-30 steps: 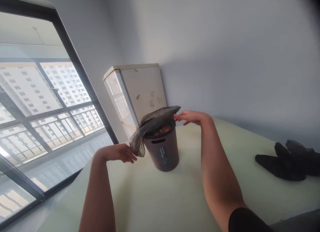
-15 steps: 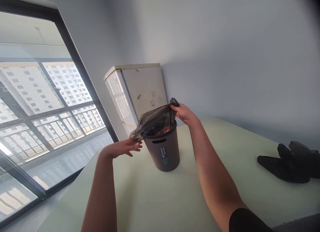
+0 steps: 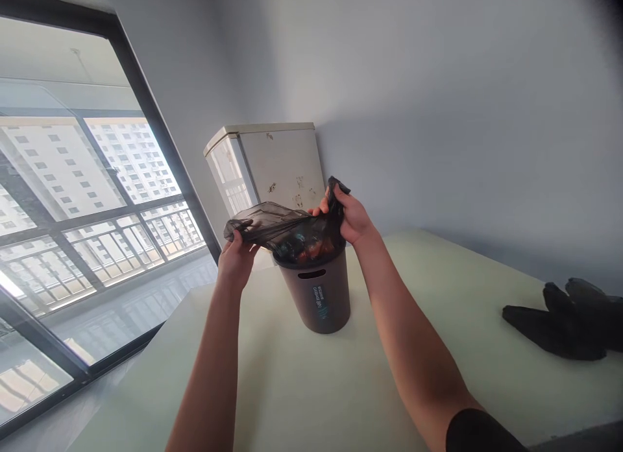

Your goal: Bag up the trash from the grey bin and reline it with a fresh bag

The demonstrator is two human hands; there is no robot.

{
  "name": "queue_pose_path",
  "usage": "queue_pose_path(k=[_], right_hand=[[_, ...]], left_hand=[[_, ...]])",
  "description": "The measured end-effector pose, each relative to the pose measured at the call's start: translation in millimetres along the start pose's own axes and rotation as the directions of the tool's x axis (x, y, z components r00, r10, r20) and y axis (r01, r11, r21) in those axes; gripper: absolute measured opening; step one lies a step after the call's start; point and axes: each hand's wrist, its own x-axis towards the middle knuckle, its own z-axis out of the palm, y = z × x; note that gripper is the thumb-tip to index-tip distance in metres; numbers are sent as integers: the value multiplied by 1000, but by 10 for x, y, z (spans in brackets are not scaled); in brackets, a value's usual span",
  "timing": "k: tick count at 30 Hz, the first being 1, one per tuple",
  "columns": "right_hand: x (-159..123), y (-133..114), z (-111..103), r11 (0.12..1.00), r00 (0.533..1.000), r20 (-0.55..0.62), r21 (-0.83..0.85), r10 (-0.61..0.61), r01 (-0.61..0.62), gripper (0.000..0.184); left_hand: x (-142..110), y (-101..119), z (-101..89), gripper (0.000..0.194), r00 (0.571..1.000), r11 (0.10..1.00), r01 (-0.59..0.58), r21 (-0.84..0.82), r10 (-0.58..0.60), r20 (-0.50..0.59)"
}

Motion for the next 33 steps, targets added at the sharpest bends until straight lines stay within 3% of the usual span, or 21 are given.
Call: queue_pose_path(k=[3, 6, 10, 16, 20, 23, 27, 33], right_hand=[[-23, -36, 95, 998, 996, 82, 58, -22, 18, 46], [-66, -69, 195, 996, 981, 193, 79, 19, -35, 46], [-110, -83, 325, 987, 935, 334, 64, 115, -145, 40], [-137, -91, 456, 962, 896, 395, 94, 202, -258, 13], [-126, -57, 514, 973, 918, 333, 3, 215, -229, 3], [-92, 2, 546, 977, 949, 231, -48, 214, -208, 10], [-35, 90, 568, 984, 979, 111, -70, 169, -162, 28], [-14, 216, 669, 987, 990, -16, -80, 138, -139, 30]], left_hand=[[-60, 138, 98, 29, 986, 987, -134, -86, 141, 91], [-147, 223, 206, 20, 982, 969, -180, -168, 188, 31], [-274, 309, 328, 23, 990, 961, -79, -265, 107, 94], [-385, 427, 513, 27, 971, 997, 14, -73, 3, 239], [-417, 390, 569, 22, 972, 986, -71, 152, 34, 234], [-427, 343, 557, 17, 963, 953, -156, 259, 89, 253], [-411, 298, 518, 31, 963, 950, -193, 245, 136, 232], [-426, 293, 517, 37, 976, 945, -168, 279, 119, 184]])
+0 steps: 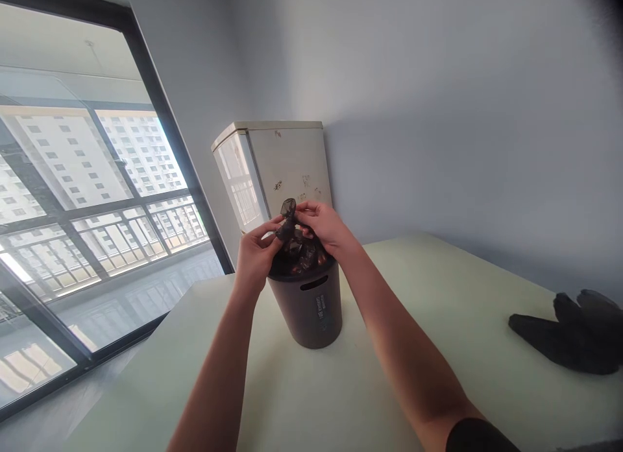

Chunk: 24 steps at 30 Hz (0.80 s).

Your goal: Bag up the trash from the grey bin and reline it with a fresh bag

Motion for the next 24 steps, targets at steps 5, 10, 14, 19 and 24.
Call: queue_pose_path(k=[5, 10, 14, 19, 24], right_hand=[[-63, 46, 87, 991, 991, 133, -130, 3, 15, 14], [-132, -1, 108, 979, 963, 242, -191, 114, -68, 19], [-180, -83, 126, 960, 936, 315, -273, 157, -69, 16], [-249, -188, 103, 925, 942, 304, -380, 146, -21, 40], [-277, -241, 44, 872, 959, 280, -477, 33, 109, 42]], left_hand=[[-41, 67, 40, 32, 995, 998, 13, 62, -19, 101], [-40, 83, 88, 33, 998, 996, -6, 94, 12, -60], [-14, 17, 76, 35, 979, 991, 11, 134, 17, -202], [-12, -5, 35, 28, 939, 956, 11, 293, 91, -333], [-71, 45, 85, 12, 943, 892, -33, 450, 177, -283]])
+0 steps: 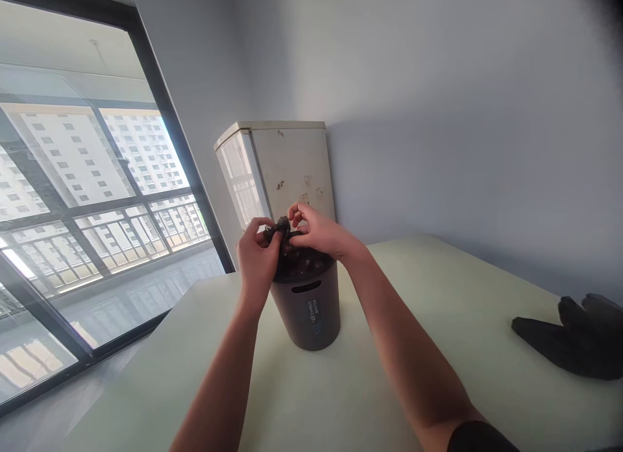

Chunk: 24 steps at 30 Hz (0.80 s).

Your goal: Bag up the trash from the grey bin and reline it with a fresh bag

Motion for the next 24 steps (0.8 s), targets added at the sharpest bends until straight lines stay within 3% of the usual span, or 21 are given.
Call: queue_pose_path(k=[7, 12, 14, 17, 21, 24], right_hand=[[27, 27, -42, 992, 994, -68, 86, -82, 88, 37], [8, 21, -108, 979, 987, -73, 131, -144, 153, 30], [-19, -10, -127, 977, 985, -23, 124, -172, 173, 21], [-56, -69, -134, 978, 978, 10, 35, -208, 208, 3], [-89, -147, -125, 942, 978, -11, -271, -209, 198, 15], [-120, -187, -127, 917, 981, -18, -360, -193, 173, 14]], left_hand=[[-4, 29, 7, 21, 961, 959, -215, 186, 174, 217], [10, 82, -27, 19, 912, 939, -294, 179, 220, 346], [10, 88, -30, 18, 912, 940, -294, 173, 221, 345], [14, 78, -31, 31, 921, 965, -221, 139, 159, 357], [35, 43, -50, 40, 934, 992, -124, 23, 108, 341], [58, 17, -75, 39, 947, 995, -100, -6, 96, 308]])
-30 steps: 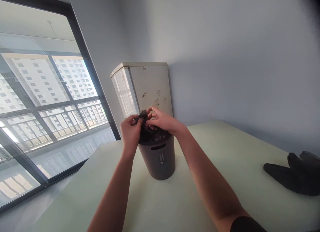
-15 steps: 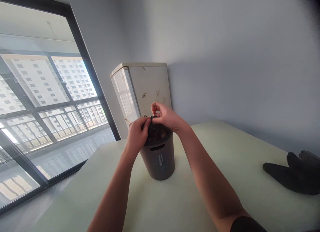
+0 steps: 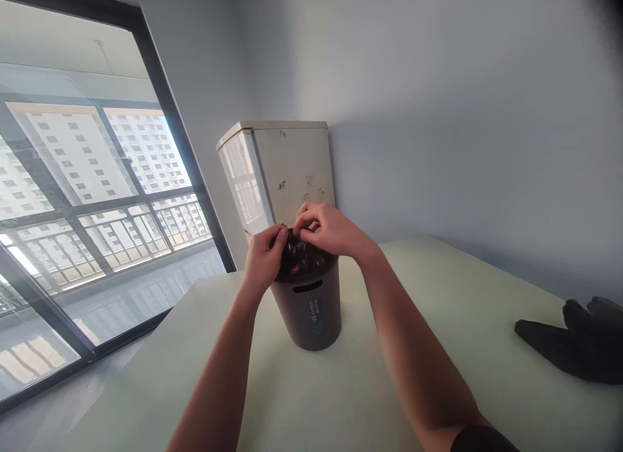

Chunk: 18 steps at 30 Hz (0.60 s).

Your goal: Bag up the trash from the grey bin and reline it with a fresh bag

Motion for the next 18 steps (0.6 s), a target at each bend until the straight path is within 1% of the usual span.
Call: queue_pose_path(k=[2, 4, 6, 9, 11, 14, 16, 18], right_hand=[[-16, -10, -14, 1000, 1000, 26, -21, 14, -14, 11], [-24, -5, -23, 998, 997, 60, -43, 50, -48, 16], [-19, 8, -24, 994, 994, 66, -69, 86, -82, 18], [1, 26, -17, 993, 995, 80, -103, 58, -49, 24], [12, 33, -15, 996, 995, 100, -91, 23, -13, 29], [22, 46, -22, 998, 997, 79, -67, 8, -3, 25], [28, 62, -28, 997, 998, 55, -63, 38, -34, 22], [33, 87, -32, 993, 994, 38, -64, 101, -99, 19]], left_hand=[[6, -8, -15, 37, 1000, 1000, 6, 8, -6, -4], [8, -3, -20, 35, 1000, 1000, 12, 15, -12, 6], [6, 8, -19, 34, 1000, 1000, 14, 7, -15, 25], [2, 20, -29, 32, 999, 1000, 25, -18, -25, 34], [2, 19, -53, 32, 999, 998, 54, -37, -54, 2], [8, 2, -99, 31, 993, 991, 101, -84, -105, -47], [14, -14, -122, 31, 990, 987, 121, -109, -128, -64], [21, -34, -135, 30, 984, 983, 149, -110, -159, -79]])
